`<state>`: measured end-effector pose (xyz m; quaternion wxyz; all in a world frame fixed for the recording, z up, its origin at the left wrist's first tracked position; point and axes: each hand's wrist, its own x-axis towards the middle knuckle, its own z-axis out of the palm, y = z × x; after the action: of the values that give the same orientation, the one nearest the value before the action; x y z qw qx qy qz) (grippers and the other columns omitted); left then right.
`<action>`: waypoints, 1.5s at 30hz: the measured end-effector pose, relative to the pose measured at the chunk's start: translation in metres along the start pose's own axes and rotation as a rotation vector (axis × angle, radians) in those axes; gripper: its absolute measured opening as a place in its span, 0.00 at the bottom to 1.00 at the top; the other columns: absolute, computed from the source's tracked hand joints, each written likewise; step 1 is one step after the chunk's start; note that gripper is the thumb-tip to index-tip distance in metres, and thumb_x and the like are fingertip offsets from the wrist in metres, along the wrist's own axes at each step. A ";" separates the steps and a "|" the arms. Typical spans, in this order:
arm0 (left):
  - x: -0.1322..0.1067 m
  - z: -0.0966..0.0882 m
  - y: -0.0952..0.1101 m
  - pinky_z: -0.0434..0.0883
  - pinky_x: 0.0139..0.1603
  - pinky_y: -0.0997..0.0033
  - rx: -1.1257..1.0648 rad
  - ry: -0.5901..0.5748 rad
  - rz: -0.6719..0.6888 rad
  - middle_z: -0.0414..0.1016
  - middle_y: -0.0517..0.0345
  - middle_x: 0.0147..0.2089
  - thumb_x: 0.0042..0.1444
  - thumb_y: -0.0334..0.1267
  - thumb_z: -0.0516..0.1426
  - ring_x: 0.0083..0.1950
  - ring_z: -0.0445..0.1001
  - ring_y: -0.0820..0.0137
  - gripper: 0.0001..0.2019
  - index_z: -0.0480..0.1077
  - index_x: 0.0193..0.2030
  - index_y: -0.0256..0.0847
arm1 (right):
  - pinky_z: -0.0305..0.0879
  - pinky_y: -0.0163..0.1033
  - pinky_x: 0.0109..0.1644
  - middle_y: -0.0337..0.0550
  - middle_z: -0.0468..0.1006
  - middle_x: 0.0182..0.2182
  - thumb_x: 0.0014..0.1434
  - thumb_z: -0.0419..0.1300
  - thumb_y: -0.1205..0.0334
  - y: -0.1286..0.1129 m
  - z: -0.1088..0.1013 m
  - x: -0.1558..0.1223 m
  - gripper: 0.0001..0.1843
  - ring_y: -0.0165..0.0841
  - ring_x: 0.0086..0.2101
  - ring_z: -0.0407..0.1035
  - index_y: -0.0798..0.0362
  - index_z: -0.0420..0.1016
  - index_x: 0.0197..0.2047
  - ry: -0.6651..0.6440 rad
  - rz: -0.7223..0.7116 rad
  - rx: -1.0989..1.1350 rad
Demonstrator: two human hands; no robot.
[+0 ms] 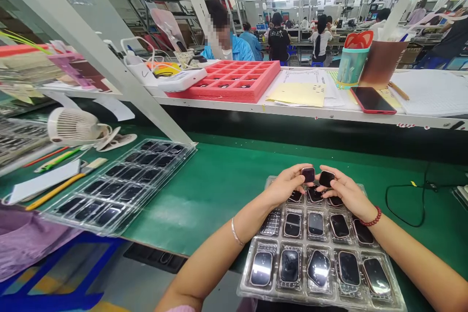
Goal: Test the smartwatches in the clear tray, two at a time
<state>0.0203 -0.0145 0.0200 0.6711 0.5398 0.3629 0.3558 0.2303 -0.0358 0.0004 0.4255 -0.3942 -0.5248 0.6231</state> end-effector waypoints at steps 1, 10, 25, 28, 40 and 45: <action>0.000 0.001 0.000 0.70 0.36 0.72 0.028 0.003 0.010 0.73 0.46 0.51 0.56 0.35 0.56 0.46 0.74 0.66 0.21 0.65 0.56 0.38 | 0.74 0.44 0.42 0.50 0.74 0.49 0.61 0.57 0.54 0.001 0.001 0.000 0.24 0.35 0.39 0.74 0.48 0.64 0.59 0.008 -0.009 -0.041; -0.002 0.006 0.000 0.69 0.33 0.73 0.126 0.000 0.014 0.74 0.47 0.46 0.53 0.30 0.54 0.41 0.76 0.68 0.22 0.62 0.57 0.36 | 0.72 0.39 0.34 0.49 0.75 0.46 0.59 0.56 0.64 0.000 0.003 -0.002 0.17 0.31 0.32 0.72 0.50 0.65 0.53 -0.006 -0.085 -0.143; -0.002 0.004 -0.002 0.67 0.29 0.76 0.166 0.044 0.031 0.75 0.52 0.41 0.55 0.32 0.54 0.36 0.76 0.71 0.14 0.67 0.49 0.36 | 0.68 0.34 0.28 0.44 0.76 0.38 0.59 0.57 0.62 -0.001 0.004 -0.001 0.13 0.27 0.26 0.69 0.51 0.66 0.48 -0.035 -0.047 -0.151; -0.001 0.004 -0.005 0.70 0.41 0.72 0.171 0.049 0.074 0.75 0.52 0.43 0.48 0.22 0.53 0.40 0.76 0.71 0.21 0.65 0.50 0.36 | 0.68 0.35 0.30 0.44 0.74 0.42 0.54 0.58 0.68 0.000 0.005 -0.001 0.21 0.27 0.28 0.69 0.50 0.62 0.51 -0.033 -0.036 -0.154; -0.004 0.005 -0.001 0.71 0.42 0.68 0.177 0.026 0.053 0.74 0.50 0.45 0.50 0.25 0.54 0.42 0.77 0.67 0.19 0.65 0.51 0.36 | 0.62 0.34 0.27 0.40 0.73 0.35 0.54 0.57 0.68 -0.007 0.007 -0.004 0.16 0.25 0.24 0.63 0.51 0.64 0.47 -0.028 -0.056 -0.199; -0.004 0.005 -0.002 0.71 0.44 0.67 0.165 0.022 0.065 0.75 0.51 0.44 0.49 0.24 0.54 0.41 0.77 0.68 0.20 0.66 0.51 0.37 | 0.60 0.33 0.26 0.40 0.73 0.36 0.53 0.56 0.70 -0.006 0.007 -0.004 0.17 0.26 0.25 0.61 0.50 0.63 0.47 -0.041 -0.073 -0.212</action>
<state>0.0228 -0.0202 0.0190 0.6083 0.6009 0.3808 0.3520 0.2258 -0.0414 0.0075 0.3930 -0.4049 -0.6102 0.5562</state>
